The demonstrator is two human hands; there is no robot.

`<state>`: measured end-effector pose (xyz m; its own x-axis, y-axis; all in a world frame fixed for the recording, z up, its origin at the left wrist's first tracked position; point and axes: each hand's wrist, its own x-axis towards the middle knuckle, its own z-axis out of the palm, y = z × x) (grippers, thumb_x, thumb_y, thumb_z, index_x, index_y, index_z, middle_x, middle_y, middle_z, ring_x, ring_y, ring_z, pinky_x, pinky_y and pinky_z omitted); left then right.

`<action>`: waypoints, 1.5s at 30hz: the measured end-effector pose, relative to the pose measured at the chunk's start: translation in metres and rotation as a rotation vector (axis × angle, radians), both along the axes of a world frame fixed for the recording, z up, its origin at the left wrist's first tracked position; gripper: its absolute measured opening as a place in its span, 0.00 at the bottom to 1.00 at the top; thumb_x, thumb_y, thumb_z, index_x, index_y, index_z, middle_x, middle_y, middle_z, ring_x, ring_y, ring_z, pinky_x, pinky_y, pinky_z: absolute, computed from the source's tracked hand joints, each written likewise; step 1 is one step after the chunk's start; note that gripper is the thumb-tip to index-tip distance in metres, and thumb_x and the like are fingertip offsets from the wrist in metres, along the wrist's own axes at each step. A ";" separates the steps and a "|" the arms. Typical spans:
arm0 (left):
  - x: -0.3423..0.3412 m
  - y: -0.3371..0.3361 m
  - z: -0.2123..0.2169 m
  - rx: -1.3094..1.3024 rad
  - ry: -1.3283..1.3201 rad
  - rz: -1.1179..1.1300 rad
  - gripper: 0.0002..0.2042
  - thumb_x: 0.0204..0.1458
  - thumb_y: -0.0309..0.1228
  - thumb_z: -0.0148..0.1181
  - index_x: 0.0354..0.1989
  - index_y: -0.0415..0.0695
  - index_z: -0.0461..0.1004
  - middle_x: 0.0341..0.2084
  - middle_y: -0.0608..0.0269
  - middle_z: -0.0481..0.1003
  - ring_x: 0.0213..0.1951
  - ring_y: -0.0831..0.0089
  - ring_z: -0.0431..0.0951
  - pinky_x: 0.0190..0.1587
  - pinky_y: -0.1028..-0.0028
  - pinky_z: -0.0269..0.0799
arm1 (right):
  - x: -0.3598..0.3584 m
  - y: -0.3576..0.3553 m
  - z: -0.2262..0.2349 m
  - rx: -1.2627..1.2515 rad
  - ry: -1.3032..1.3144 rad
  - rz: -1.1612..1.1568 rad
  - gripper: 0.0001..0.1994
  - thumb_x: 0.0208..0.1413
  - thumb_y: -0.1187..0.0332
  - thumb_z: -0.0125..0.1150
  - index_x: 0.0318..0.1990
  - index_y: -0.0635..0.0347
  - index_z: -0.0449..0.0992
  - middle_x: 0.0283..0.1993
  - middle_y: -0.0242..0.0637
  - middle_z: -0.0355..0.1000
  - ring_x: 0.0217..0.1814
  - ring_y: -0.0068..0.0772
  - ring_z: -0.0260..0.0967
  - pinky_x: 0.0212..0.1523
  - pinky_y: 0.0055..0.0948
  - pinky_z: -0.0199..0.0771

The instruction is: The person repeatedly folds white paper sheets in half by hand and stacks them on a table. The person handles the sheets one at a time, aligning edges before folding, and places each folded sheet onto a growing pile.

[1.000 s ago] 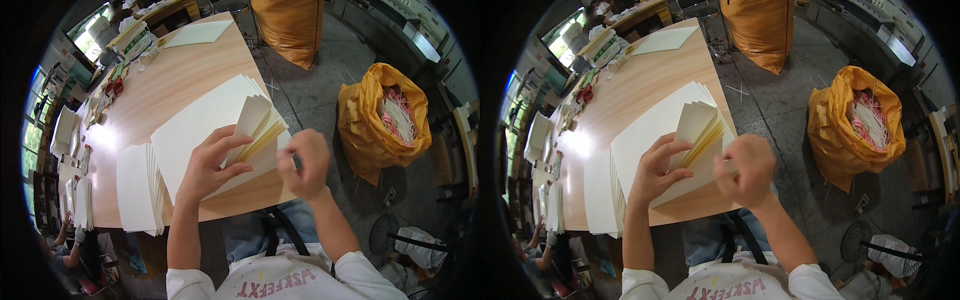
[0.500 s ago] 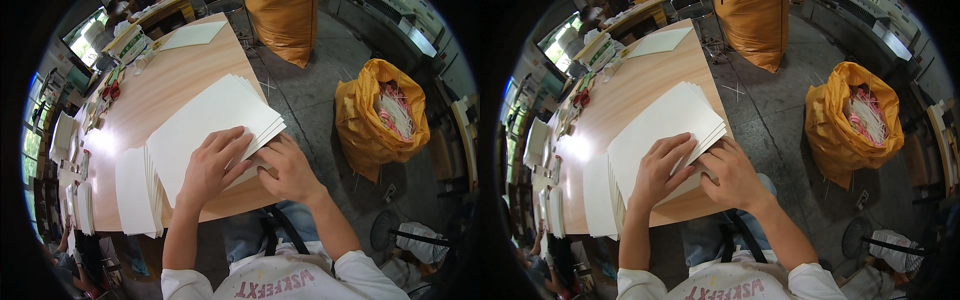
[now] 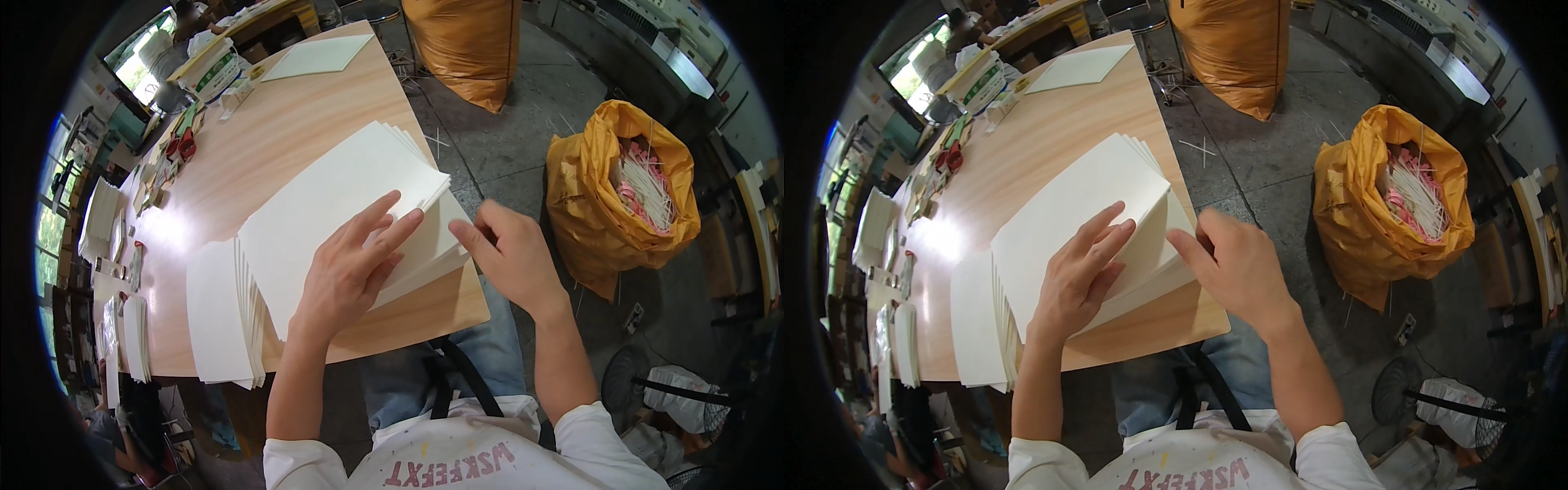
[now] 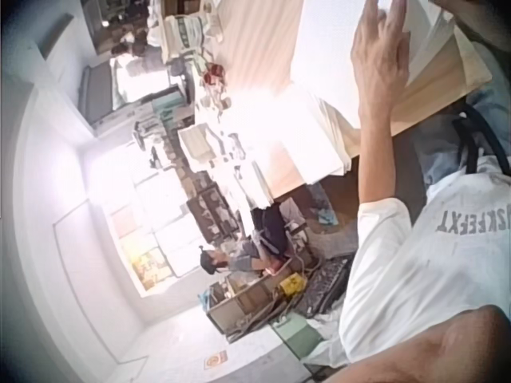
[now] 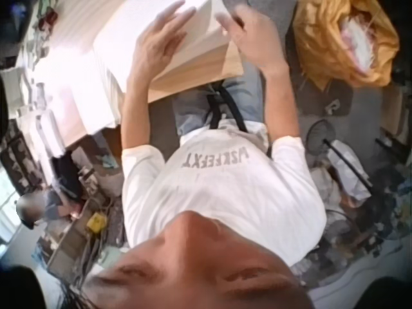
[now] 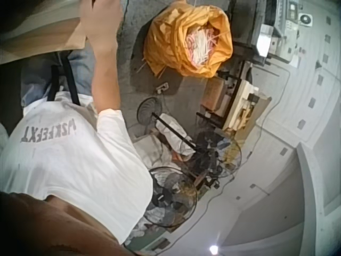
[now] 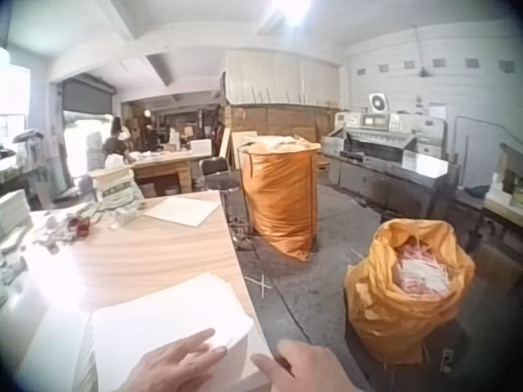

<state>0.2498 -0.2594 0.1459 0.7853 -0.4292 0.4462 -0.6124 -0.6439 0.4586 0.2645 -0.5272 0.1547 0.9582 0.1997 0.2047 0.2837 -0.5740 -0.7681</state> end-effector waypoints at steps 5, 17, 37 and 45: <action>0.003 0.002 -0.003 -0.091 0.078 0.003 0.22 0.64 0.22 0.69 0.64 0.60 0.87 0.75 0.55 0.74 0.61 0.53 0.88 0.57 0.58 0.87 | 0.008 0.031 -0.016 0.485 0.061 -0.010 0.22 0.74 0.57 0.71 0.31 0.62 0.71 0.24 0.35 0.70 0.26 0.29 0.72 0.29 0.36 0.71; 0.001 0.003 0.006 -0.198 0.203 -0.017 0.31 0.47 0.37 0.88 0.62 0.51 0.87 0.69 0.52 0.79 0.67 0.52 0.83 0.66 0.55 0.83 | 0.018 0.028 -0.008 0.863 0.420 0.058 0.21 0.77 0.58 0.64 0.27 0.51 0.71 0.24 0.23 0.68 0.24 0.19 0.69 0.25 0.24 0.64; 0.003 0.000 0.004 -0.248 0.137 0.051 0.23 0.64 0.23 0.70 0.66 0.57 0.86 0.69 0.55 0.80 0.60 0.52 0.87 0.58 0.59 0.86 | 0.020 0.036 -0.013 0.488 0.060 0.003 0.23 0.77 0.58 0.65 0.26 0.53 0.70 0.23 0.23 0.67 0.24 0.16 0.66 0.26 0.22 0.65; 0.002 0.003 0.003 -0.220 0.155 -0.007 0.25 0.53 0.36 0.85 0.60 0.55 0.87 0.67 0.58 0.81 0.59 0.55 0.87 0.57 0.59 0.86 | 0.020 0.030 -0.003 0.866 0.415 0.066 0.22 0.76 0.57 0.66 0.26 0.51 0.71 0.22 0.24 0.68 0.24 0.18 0.71 0.25 0.24 0.66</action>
